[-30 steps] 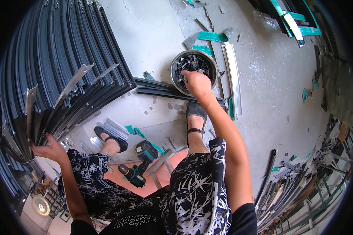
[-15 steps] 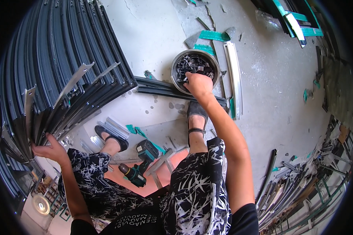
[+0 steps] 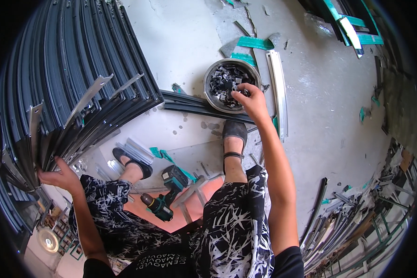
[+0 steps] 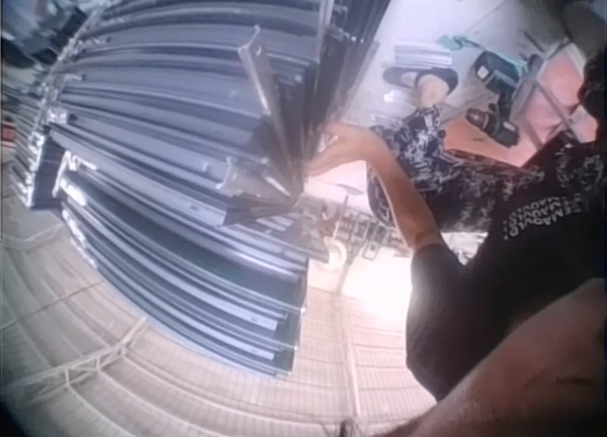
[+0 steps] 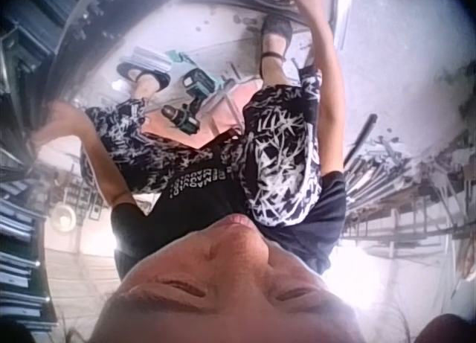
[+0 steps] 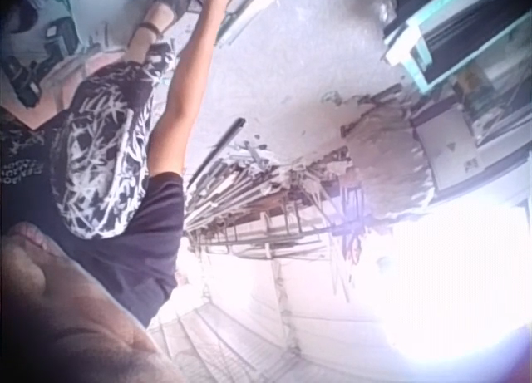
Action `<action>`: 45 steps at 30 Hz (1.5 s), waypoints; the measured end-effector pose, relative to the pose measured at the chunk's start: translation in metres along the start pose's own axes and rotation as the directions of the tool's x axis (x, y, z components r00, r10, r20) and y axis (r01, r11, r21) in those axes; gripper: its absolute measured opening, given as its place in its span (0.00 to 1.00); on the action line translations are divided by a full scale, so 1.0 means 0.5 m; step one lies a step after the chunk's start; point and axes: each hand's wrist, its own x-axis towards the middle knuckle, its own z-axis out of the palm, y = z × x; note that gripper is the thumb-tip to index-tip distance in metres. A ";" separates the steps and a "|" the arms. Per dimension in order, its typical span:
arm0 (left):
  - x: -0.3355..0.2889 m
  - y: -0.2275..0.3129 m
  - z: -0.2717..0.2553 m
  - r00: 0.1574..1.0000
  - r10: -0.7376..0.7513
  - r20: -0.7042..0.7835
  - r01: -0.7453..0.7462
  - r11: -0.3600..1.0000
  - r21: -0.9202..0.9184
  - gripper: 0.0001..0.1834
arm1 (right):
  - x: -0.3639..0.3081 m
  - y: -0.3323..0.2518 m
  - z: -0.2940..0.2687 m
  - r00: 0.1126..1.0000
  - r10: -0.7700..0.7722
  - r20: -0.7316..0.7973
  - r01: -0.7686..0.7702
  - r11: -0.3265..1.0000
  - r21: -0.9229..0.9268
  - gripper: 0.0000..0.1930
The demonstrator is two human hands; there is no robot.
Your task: The person picks up metal brackets from a bowl and slides them into the slots at the corners of stacked metal frames by hand.
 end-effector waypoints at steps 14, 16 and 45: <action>0.023 0.047 -0.080 0.982 -0.089 0.167 0.121 0.975 -0.187 0.34 | -0.149 -0.472 -0.084 0.950 -0.168 0.264 0.088 0.953 0.290 0.14; 0.045 0.056 -0.122 0.988 -0.052 0.144 0.096 0.944 -0.316 0.27 | -0.170 -0.575 -0.078 0.931 -0.194 0.310 0.074 0.930 0.360 0.13; 0.140 0.243 -0.205 0.978 -0.081 0.190 0.206 0.322 -0.924 0.09 | -0.340 -0.822 0.150 0.620 -0.732 0.283 0.782 0.550 -0.293 0.13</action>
